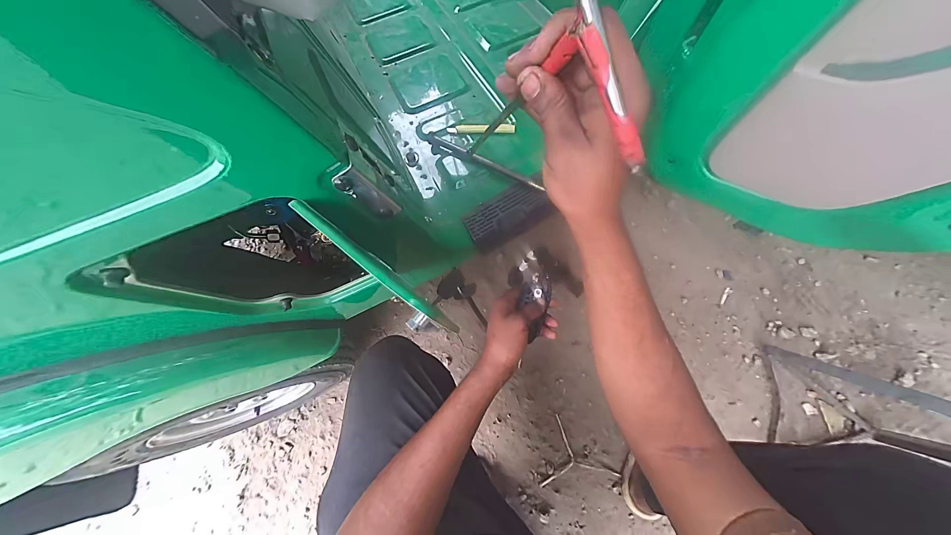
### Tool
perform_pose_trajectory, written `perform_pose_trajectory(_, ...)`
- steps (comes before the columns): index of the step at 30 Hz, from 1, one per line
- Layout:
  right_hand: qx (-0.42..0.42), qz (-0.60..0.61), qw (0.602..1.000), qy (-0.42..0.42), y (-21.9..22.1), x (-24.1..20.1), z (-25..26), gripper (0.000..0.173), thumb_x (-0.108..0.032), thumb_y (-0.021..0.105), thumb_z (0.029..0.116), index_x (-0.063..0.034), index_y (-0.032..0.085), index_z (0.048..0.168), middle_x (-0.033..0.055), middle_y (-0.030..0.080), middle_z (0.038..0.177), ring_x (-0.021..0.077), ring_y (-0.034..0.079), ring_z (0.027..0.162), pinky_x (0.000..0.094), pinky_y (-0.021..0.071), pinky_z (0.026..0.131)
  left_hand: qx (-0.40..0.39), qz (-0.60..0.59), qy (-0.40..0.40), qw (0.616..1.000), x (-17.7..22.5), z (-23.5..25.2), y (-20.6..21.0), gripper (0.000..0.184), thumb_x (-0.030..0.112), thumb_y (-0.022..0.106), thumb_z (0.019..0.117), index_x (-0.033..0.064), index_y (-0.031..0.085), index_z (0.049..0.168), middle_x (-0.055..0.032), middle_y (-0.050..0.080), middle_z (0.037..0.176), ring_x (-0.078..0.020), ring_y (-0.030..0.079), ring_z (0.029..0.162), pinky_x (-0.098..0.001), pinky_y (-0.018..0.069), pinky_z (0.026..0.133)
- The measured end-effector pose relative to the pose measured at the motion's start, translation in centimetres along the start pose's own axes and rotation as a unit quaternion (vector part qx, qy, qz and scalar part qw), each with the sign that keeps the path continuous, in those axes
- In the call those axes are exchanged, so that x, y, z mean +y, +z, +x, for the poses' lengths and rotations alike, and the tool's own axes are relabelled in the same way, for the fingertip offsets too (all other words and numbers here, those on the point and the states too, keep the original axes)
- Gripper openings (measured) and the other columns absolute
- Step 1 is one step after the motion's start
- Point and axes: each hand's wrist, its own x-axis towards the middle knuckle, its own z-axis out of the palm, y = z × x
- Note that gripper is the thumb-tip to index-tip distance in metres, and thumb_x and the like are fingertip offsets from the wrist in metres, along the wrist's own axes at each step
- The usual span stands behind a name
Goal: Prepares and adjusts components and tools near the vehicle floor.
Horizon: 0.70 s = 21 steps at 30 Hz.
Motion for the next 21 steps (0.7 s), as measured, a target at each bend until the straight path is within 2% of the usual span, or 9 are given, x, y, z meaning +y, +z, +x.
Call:
perform_pose_trajectory(3, -0.01, -0.004, 1.0, -0.014, -0.6, 0.2, 0.1, 0.005, 0.007, 0.058, 0.0981, 0.0074, 0.061, 0.102, 0.0185, 0.07, 0.099, 0.0312, 0.073, 0.096, 0.0476, 0.0648, 0.085, -0.002, 0.002, 0.003, 1.0, 0.0, 0.0, 0.0, 0.026, 0.005, 0.049, 0.1058, -0.0097, 0.056, 0.126, -0.0233, 0.07, 0.108, -0.0274, 0.072, 0.074, -0.0391, 0.064, 0.066)
perform_pose_trajectory(5, 0.019, 0.041, 0.999, 0.022, -0.9, 0.2, -0.2, 0.007, 0.008, 0.056, 0.0998, 0.0098, 0.059, 0.107, 0.0211, 0.069, 0.1, 0.035, 0.073, 0.098, 0.0505, 0.0644, 0.088, -0.001, 0.002, 0.004, 1.0, 0.0, 0.0, -0.1, 0.026, 0.005, 0.049, 0.1058, -0.0096, 0.056, 0.126, -0.0234, 0.07, 0.108, -0.0272, 0.072, 0.074, -0.0389, 0.0638, 0.066)
perform_pose_trajectory(9, 0.068, 0.091, 0.991, 0.076, -1.9, -0.1, -0.2, 0.011, 0.006, 0.05, 0.1039, 0.0098, 0.053, 0.114, 0.0235, 0.066, 0.103, 0.0373, 0.072, 0.1, 0.0504, 0.063, 0.091, 0.001, -0.002, 0.002, 1.0, 0.0, 0.1, -0.3, 0.027, 0.005, 0.049, 0.1059, -0.0097, 0.055, 0.127, -0.024, 0.071, 0.108, -0.0278, 0.072, 0.073, -0.039, 0.0639, 0.065)
perform_pose_trajectory(15, 0.099, 0.059, 0.991, 0.07, -3.1, -1.5, 0.2, 0.013, 0.004, 0.051, 0.1044, 0.0083, 0.051, 0.116, 0.0206, 0.065, 0.1, 0.0358, 0.073, 0.092, 0.0509, 0.0657, 0.082, -0.006, -0.006, 0.005, 1.0, 0.0, 0.2, -0.4, 0.026, 0.004, 0.048, 0.1058, -0.0099, 0.055, 0.126, -0.024, 0.07, 0.109, -0.0275, 0.072, 0.073, -0.0389, 0.0635, 0.065)
perform_pose_trajectory(18, 0.168, 0.049, 0.981, 0.08, -3.2, -0.6, -0.5, 0.01, 0.002, 0.052, 0.1048, 0.0051, 0.052, 0.115, 0.0188, 0.066, 0.096, 0.0337, 0.073, 0.088, 0.0496, 0.0658, 0.08, -0.005, -0.004, 0.004, 1.0, 0.0, 0.2, -0.4, 0.026, 0.004, 0.048, 0.1058, -0.0094, 0.055, 0.127, -0.0239, 0.07, 0.109, -0.0271, 0.072, 0.073, -0.0383, 0.0633, 0.064)
perform_pose_trajectory(21, 0.294, 0.113, 0.941, 0.12, -3.3, 2.7, -2.1, 0.014, 0.004, 0.057, 0.102, 0.0057, 0.053, 0.115, 0.0225, 0.065, 0.097, 0.0385, 0.073, 0.091, 0.0541, 0.0645, 0.083, -0.01, -0.007, 0.004, 1.0, 0.1, 0.2, -0.3, 0.027, 0.005, 0.048, 0.1061, -0.009, 0.055, 0.128, -0.0242, 0.07, 0.11, -0.0276, 0.072, 0.074, -0.0385, 0.0635, 0.065)
